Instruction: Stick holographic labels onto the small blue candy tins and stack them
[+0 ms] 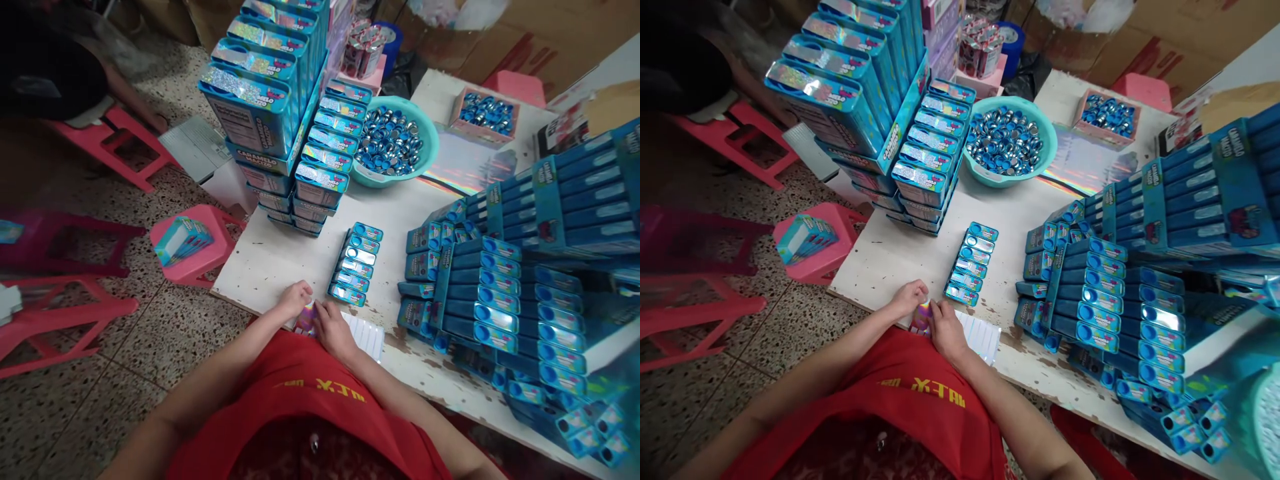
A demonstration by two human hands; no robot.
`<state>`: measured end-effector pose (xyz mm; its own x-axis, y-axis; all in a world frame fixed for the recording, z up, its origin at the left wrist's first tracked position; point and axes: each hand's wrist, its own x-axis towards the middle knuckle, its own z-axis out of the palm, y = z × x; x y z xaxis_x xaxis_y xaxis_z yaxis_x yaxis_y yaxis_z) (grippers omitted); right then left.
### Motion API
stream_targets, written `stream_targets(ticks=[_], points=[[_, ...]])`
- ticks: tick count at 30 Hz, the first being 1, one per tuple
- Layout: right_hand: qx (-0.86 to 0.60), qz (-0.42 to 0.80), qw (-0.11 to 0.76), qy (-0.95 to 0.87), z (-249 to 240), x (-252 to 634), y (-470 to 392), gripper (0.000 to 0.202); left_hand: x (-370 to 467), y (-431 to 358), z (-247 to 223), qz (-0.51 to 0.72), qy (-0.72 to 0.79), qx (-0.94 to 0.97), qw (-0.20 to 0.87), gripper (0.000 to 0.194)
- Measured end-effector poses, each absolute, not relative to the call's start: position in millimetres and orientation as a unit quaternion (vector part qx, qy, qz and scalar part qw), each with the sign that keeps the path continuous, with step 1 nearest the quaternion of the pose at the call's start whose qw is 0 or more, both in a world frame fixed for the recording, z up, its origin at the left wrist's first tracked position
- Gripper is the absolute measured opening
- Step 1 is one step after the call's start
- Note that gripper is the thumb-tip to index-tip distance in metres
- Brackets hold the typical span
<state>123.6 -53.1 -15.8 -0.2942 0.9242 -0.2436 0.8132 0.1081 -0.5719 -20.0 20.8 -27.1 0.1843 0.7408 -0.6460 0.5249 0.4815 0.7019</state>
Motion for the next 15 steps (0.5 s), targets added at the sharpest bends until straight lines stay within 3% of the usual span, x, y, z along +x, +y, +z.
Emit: stream_targets(ticks=[10, 15], points=[[-0.606, 0.301, 0.155, -0.72, -6.8, 127.3, -53.4, 0.011, -13.4, 21.7, -32.3, 0.089, 0.647, 0.504, 0.565, 0.009], [-0.616, 0.365, 0.244, -0.654, 1.8, 128.8, -47.7, 0.015, -15.2, 23.2, -34.2, 0.075, 0.646, 0.525, 0.549, 0.01]])
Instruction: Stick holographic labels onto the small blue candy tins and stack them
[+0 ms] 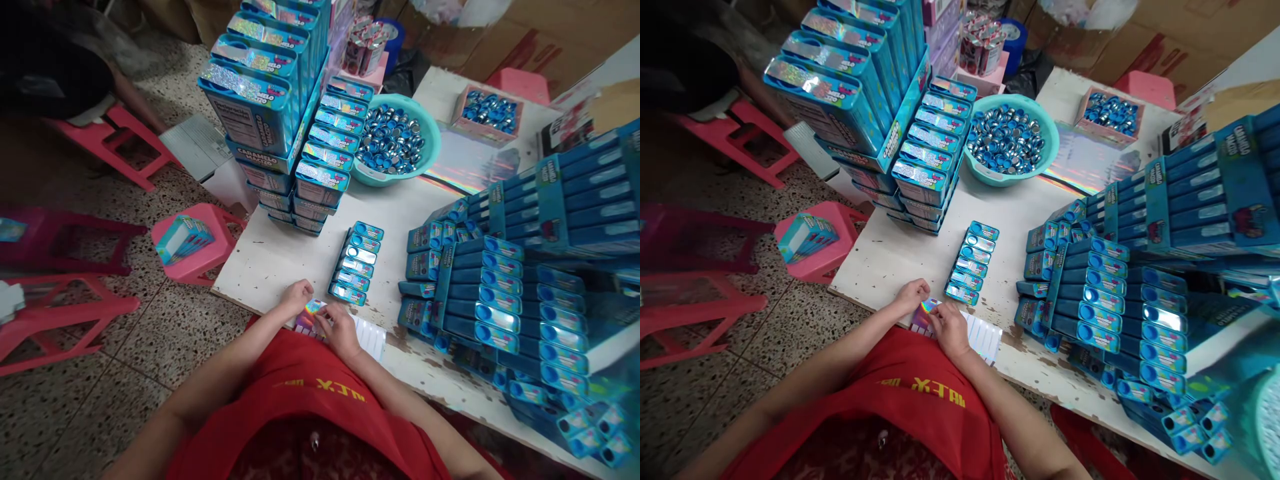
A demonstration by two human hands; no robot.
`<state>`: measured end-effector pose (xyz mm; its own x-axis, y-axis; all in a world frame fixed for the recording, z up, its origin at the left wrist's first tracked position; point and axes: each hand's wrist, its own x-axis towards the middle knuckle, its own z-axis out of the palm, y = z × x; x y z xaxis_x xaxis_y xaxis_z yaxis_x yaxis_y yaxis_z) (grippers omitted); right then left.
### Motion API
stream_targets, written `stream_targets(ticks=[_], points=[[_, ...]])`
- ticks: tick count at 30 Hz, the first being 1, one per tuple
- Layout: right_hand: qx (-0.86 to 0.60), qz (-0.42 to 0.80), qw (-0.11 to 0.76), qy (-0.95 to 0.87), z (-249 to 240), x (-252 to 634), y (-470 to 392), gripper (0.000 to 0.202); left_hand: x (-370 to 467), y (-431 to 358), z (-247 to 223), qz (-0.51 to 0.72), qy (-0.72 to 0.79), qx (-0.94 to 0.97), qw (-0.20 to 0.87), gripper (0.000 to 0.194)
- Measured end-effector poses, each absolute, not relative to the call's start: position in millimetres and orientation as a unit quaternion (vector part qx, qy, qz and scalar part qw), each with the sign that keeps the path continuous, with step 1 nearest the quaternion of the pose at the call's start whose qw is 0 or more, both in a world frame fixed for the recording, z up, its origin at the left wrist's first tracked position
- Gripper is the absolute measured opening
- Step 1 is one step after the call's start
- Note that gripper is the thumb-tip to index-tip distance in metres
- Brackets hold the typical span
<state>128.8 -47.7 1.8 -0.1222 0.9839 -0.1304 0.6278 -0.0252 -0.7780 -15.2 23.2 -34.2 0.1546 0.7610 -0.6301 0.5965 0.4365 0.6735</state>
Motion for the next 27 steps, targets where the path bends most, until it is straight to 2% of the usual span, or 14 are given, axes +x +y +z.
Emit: stream_targets(ticks=[3, 5, 9, 11, 13, 22, 27], points=[[-0.639, 0.389, 0.275, -0.604, 10.7, 132.1, -44.0, 0.015, -18.7, 22.7, -33.0, 0.067, 0.641, 0.539, 0.543, 0.008], [-0.649, 0.389, 0.258, -0.601, 13.8, 133.0, -42.5, 0.013, -20.1, 22.2, -32.5, 0.064, 0.639, 0.544, 0.54, 0.006], [-0.65, 0.372, 0.099, -0.655, 10.1, 125.8, -41.0, 0.037, -19.4, 23.0, -33.4, 0.075, 0.628, 0.543, 0.552, 0.005], [-0.652, 0.355, 0.021, -0.67, 6.4, 120.1, -40.0, 0.041, -18.3, 24.1, -34.1, 0.084, 0.621, 0.539, 0.562, 0.006], [-0.648, 0.341, -0.021, -0.681, 3.5, 116.6, -39.1, 0.04, -17.5, 25.1, -34.6, 0.092, 0.621, 0.529, 0.571, 0.007], [-0.638, 0.285, -0.019, -0.715, -6.9, 123.3, -35.6, 0.022, -14.5, 25.7, -36.8, 0.097, 0.63, 0.506, 0.581, 0.007], [-0.656, 0.241, -0.047, -0.714, -17.0, 116.2, -33.2, 0.025, -15.1, 23.2, -38.4, 0.104, 0.629, 0.507, 0.58, 0.008]])
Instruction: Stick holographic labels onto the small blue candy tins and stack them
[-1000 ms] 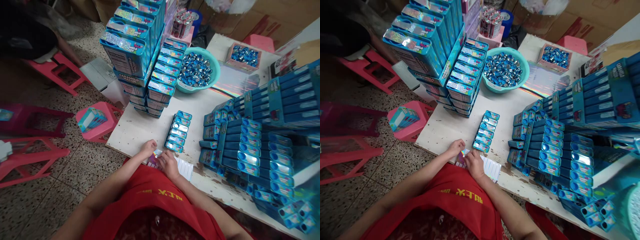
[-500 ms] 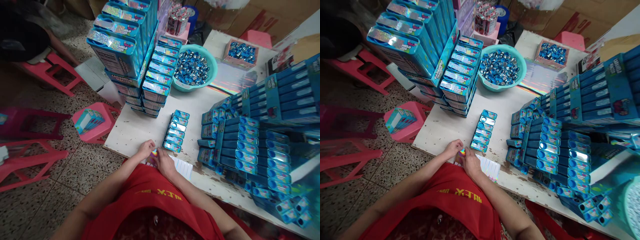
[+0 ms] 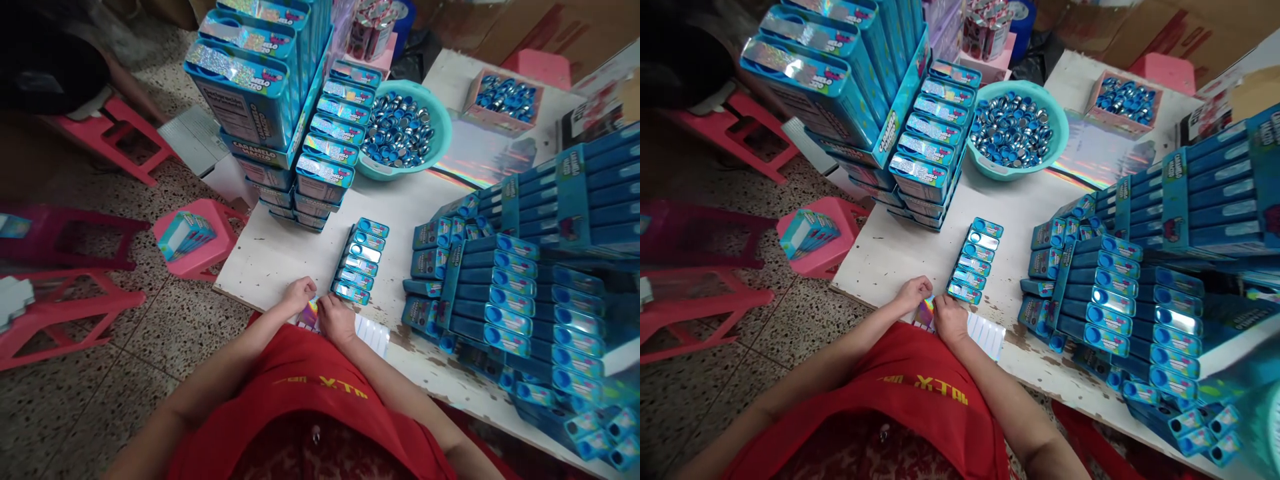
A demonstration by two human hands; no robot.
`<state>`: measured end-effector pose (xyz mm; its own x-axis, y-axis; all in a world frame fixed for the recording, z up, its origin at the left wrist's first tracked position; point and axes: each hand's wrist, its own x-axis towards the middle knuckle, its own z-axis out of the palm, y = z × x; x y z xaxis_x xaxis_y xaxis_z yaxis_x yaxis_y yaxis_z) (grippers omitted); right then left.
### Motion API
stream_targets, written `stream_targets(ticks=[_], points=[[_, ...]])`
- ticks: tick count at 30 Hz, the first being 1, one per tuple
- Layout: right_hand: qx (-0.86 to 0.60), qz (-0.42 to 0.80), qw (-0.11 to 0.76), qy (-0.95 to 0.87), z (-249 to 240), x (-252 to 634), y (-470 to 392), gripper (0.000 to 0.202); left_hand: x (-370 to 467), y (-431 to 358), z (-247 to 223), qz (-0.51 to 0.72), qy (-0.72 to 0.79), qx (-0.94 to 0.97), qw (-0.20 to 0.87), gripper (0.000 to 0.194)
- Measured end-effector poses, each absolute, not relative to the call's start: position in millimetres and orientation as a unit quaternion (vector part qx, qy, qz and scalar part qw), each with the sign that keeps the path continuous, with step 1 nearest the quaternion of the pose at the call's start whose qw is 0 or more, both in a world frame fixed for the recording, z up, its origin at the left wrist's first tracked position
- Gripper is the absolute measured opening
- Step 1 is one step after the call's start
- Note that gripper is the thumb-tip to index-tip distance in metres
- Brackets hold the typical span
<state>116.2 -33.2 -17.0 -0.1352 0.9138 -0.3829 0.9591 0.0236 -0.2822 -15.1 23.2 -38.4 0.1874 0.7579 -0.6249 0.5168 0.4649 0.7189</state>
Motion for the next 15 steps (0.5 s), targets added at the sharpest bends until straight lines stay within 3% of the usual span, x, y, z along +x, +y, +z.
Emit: stream_targets(ticks=[6, 15], points=[[0.627, -0.258, 0.037, 0.734, -5.6, 119.3, -41.3, 0.014, -13.6, 23.7, -39.0, 0.075, 0.644, 0.54, 0.537, 0.009], [0.626, -0.351, -0.136, 0.683, 46.4, 141.1, -41.8, 0.013, -16.7, 24.9, -22.1, 0.081, 0.637, 0.582, 0.498, 0.015]])
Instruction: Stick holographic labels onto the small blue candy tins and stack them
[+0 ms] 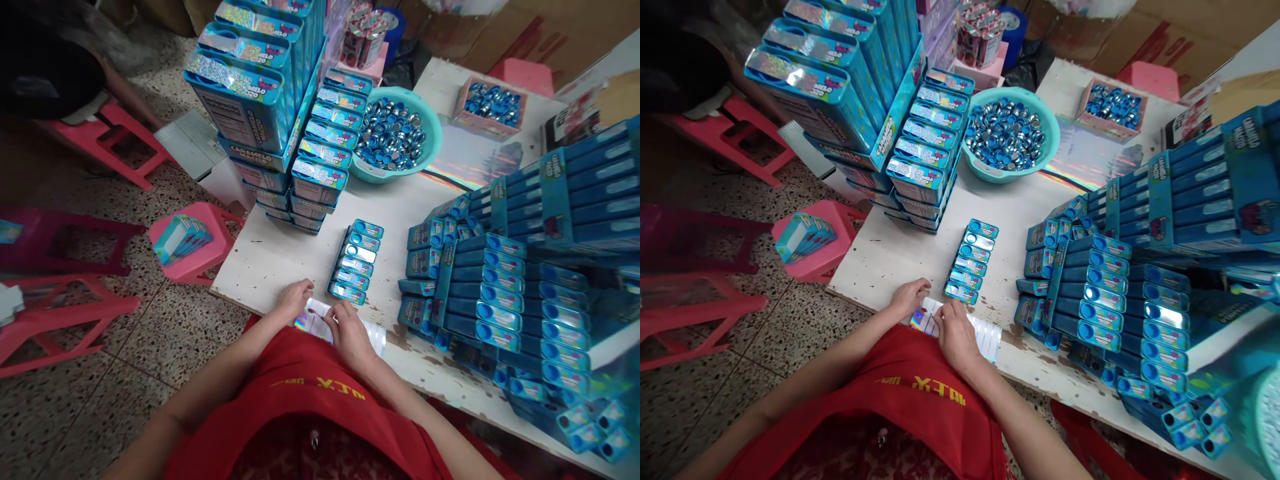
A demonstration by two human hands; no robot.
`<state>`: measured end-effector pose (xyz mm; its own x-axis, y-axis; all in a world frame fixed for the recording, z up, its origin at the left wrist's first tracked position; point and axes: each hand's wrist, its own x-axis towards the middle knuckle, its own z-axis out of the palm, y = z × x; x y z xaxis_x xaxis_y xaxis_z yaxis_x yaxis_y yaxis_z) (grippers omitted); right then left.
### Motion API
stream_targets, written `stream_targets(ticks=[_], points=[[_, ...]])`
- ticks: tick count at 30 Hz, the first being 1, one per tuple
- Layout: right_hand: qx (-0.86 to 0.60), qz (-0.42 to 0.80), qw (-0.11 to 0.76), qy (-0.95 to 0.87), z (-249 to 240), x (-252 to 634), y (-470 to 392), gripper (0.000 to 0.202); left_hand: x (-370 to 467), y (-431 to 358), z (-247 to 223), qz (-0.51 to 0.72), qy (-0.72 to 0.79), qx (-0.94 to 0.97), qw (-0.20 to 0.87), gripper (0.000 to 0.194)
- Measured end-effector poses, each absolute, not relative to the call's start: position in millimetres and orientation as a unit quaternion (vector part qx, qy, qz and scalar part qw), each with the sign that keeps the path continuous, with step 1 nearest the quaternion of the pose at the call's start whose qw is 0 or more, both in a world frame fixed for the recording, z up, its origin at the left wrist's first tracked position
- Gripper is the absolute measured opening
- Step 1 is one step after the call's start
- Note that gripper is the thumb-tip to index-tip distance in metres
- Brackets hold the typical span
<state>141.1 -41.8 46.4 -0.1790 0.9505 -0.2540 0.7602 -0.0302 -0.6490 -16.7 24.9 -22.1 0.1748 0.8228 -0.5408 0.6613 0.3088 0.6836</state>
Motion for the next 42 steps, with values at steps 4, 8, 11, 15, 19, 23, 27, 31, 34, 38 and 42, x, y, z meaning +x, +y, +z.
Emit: stream_targets(ticks=[4, 8, 11, 15, 19, 23, 27, 31, 34, 38, 42], points=[[-0.618, 0.399, 0.196, -0.649, 67.1, 152.8, -26.3, 0.015, -23.7, 28.0, 9.3, 0.206, 0.54, 0.546, 0.606, 0.031], [-0.642, 0.412, 0.234, -0.604, 68.8, 161.8, -12.7, 0.016, -17.5, 33.9, 28.5, 0.199, 0.458, 0.459, 0.735, 0.038], [-0.684, 0.401, 0.242, -0.559, 58.0, 165.6, -2.9, 0.016, -3.8, 46.4, 30.3, 0.182, 0.5, 0.484, 0.695, 0.024], [-0.745, 0.325, 0.286, -0.507, 42.0, 169.7, 19.9, 0.015, 18.2, 76.6, 30.4, 0.205, 0.507, 0.564, 0.619, 0.014], [-0.791, 0.217, 0.303, -0.485, 33.9, 172.1, 49.9, 0.016, 39.3, 108.5, 29.0, 0.205, 0.542, 0.638, 0.507, 0.009], [-0.829, 0.159, 0.278, -0.458, 29.9, 170.9, 68.0, 0.012, 54.1, 126.3, 23.7, 0.184, 0.546, 0.691, 0.435, 0.012], [-0.84, 0.168, 0.285, -0.43, 24.2, 168.7, 73.1, 0.012, 60.9, 131.7, 17.4, 0.163, 0.553, 0.697, 0.427, 0.012], [-0.837, 0.188, 0.283, -0.43, 19.0, 168.0, 75.9, 0.009, 65.9, 129.9, 6.1, 0.184, 0.56, 0.665, 0.458, 0.011], [-0.835, 0.189, 0.296, -0.424, 17.0, 170.4, 76.1, 0.008, 69.0, 124.0, -6.7, 0.215, 0.581, 0.614, 0.49, 0.017], [-0.825, 0.229, 0.365, -0.365, 13.0, 177.1, 73.0, 0.026, 68.4, 113.6, -19.7, 0.17, 0.633, 0.574, 0.491, 0.025], [-0.814, 0.247, 0.4, -0.34, 5.1, 183.4, 75.6, 0.037, 63.2, 103.7, -19.4, 0.182, 0.586, 0.655, 0.441, 0.04]])
